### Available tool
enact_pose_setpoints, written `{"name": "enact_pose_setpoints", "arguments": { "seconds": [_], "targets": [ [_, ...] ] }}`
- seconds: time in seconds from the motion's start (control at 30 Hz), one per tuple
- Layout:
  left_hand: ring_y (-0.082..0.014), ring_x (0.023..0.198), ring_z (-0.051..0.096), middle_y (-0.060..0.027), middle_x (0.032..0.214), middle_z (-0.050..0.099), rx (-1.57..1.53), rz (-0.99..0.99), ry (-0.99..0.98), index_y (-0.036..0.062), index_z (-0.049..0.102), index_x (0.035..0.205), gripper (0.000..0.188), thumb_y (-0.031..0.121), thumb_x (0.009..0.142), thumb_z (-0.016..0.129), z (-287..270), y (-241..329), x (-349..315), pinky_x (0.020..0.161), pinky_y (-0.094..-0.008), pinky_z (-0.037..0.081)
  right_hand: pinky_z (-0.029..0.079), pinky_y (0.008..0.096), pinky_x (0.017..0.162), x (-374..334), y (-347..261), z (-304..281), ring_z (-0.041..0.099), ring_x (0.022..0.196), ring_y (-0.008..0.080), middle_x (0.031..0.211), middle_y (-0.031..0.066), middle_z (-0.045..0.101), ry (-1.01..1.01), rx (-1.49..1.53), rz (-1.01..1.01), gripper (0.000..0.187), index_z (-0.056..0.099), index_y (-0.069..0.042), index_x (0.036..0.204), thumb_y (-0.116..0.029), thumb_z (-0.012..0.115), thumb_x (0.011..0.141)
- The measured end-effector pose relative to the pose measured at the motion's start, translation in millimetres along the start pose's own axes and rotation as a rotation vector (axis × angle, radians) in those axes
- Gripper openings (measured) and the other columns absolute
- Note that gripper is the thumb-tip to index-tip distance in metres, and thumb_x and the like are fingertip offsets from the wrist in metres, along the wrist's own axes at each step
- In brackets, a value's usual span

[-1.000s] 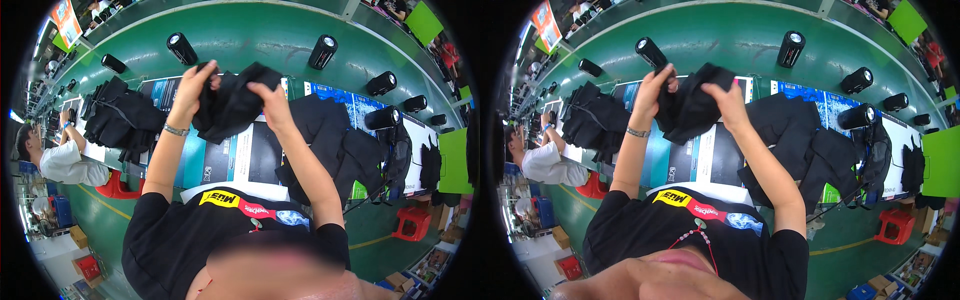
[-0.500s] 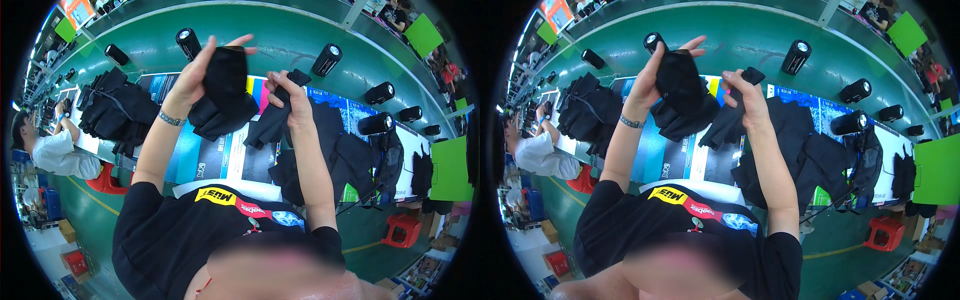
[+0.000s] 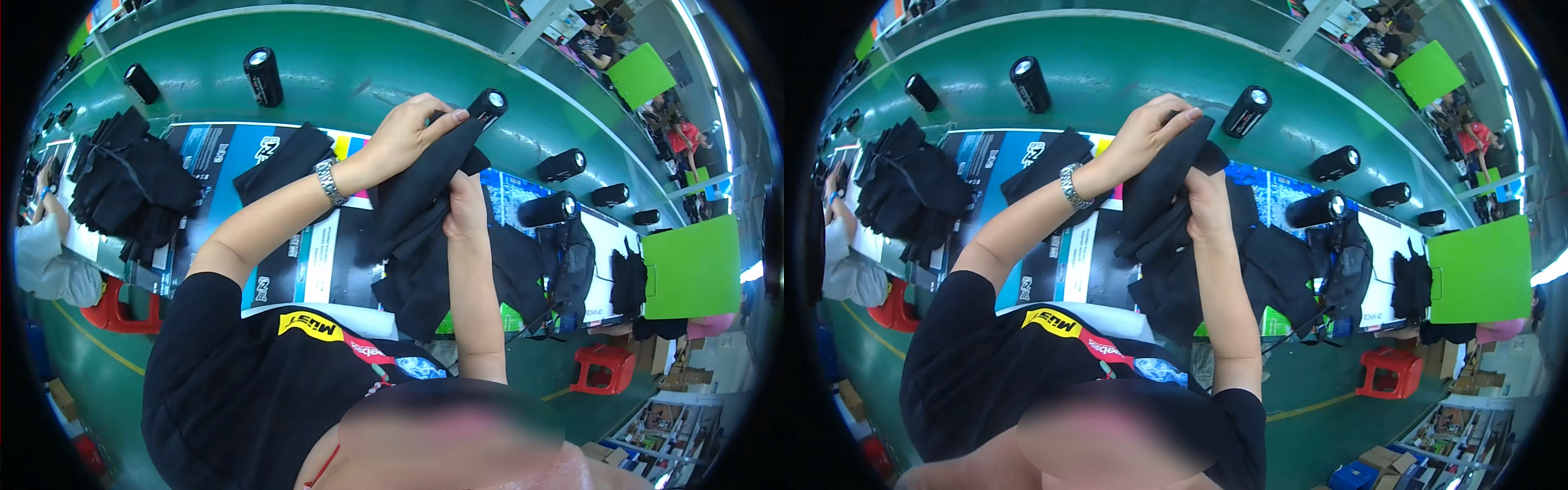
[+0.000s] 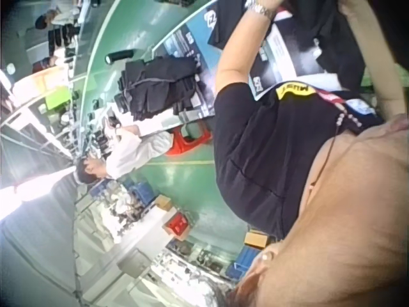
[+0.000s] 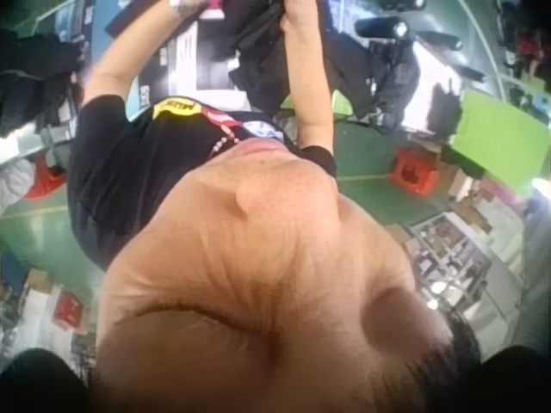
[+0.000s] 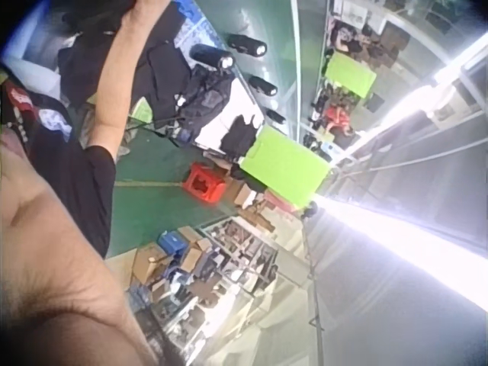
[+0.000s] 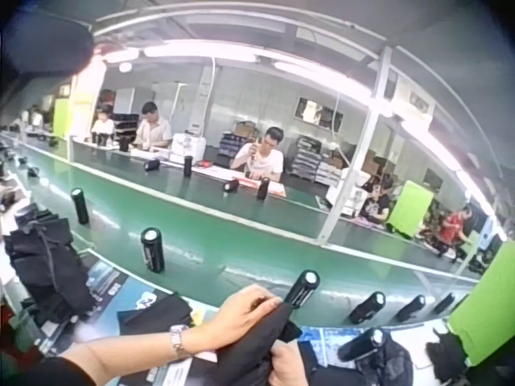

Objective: The person picks up and turns over several black fabric components one by one, stretching the edges and pressing the material against the top of a black cylindrical device on the table.

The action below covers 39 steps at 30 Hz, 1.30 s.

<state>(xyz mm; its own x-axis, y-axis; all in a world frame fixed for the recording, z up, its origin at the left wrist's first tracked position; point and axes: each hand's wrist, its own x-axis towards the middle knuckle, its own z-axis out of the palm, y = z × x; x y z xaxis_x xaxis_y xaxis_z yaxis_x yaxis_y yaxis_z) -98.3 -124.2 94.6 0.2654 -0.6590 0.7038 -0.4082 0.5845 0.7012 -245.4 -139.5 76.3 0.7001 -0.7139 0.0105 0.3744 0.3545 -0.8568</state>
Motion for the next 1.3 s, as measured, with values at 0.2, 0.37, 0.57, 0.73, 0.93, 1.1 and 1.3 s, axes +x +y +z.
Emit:
{"name": "enact_pose_setpoints", "arguments": {
  "seconds": [0.2,0.37,0.57,0.73,0.93,1.1,1.3],
  "targets": [
    [-0.0053,0.062,0.048,0.0003,0.066,0.058,-0.076,-0.566,-0.383,-0.0007,0.067,0.085,0.044,0.038,0.096,0.050,25,-18,1,0.055,-0.0248,0.041,0.044,0.0224,0.055,4,-14,-26,0.058,0.069,0.0104,0.084,0.0019,0.062,0.309,-0.381,-0.391,0.011,0.060,-0.002,0.094,-0.003,0.059,0.084],
    [-0.0041,0.055,0.047,0.0018,0.067,0.058,-0.771,-1.030,-0.324,0.0028,0.066,0.087,0.046,0.045,0.095,0.049,41,-3,20,0.049,-0.0209,0.038,0.051,0.0284,0.073,5,-40,-66,0.064,0.087,0.0169,0.097,0.0060,0.066,0.219,-0.090,-0.035,0.019,0.062,0.000,0.100,-0.009,0.051,0.087],
    [-0.0119,0.069,0.045,0.0010,0.066,0.042,-0.799,-0.744,-0.776,0.0084,0.046,0.069,0.038,0.034,0.097,0.050,53,-61,46,0.069,-0.0272,0.040,0.050,0.0254,0.063,36,-74,-131,0.064,0.073,0.0132,0.086,0.0028,0.066,0.473,-0.194,-0.335,0.017,0.063,-0.004,0.098,-0.013,0.053,0.088],
    [-0.0176,0.097,0.059,-0.0077,0.095,0.064,-0.834,-0.658,-0.312,0.0021,0.063,0.106,0.033,0.032,0.094,0.054,79,-90,65,0.089,-0.0292,0.047,0.039,0.0210,0.047,51,-79,-112,0.056,0.062,0.0074,0.078,-0.0012,0.059,0.422,-0.198,-0.202,0.012,0.061,-0.011,0.094,-0.011,0.060,0.082],
    [-0.0072,0.092,0.058,-0.0005,0.103,0.064,-0.813,-0.770,-0.570,0.0029,0.062,0.112,0.029,0.024,0.092,0.058,85,-85,65,0.081,-0.0236,0.045,0.044,0.0213,0.060,61,-82,-112,0.056,0.069,0.0060,0.080,-0.0012,0.061,0.390,-0.495,-0.431,0.014,0.064,-0.002,0.093,-0.005,0.067,0.079],
    [-0.0076,0.093,0.058,-0.0013,0.102,0.063,-0.709,-0.762,-0.665,0.0003,0.060,0.113,0.029,0.020,0.092,0.057,89,-105,74,0.085,-0.0252,0.046,0.045,0.0235,0.066,66,-86,-136,0.057,0.071,0.0089,0.076,0.0020,0.064,0.624,-0.659,-0.487,0.010,0.067,-0.001,0.086,-0.004,0.064,0.077],
    [-0.0131,0.089,0.059,-0.0061,0.104,0.061,-0.198,-0.364,-0.235,-0.0001,0.064,0.100,0.021,0.016,0.086,0.063,157,-150,86,0.081,-0.0269,0.047,0.050,0.0366,0.071,114,-89,-179,0.065,0.072,0.0287,0.080,0.0146,0.067,0.972,-1.162,-0.719,0.017,0.068,-0.006,0.090,-0.013,0.067,0.074]
  ]
}}
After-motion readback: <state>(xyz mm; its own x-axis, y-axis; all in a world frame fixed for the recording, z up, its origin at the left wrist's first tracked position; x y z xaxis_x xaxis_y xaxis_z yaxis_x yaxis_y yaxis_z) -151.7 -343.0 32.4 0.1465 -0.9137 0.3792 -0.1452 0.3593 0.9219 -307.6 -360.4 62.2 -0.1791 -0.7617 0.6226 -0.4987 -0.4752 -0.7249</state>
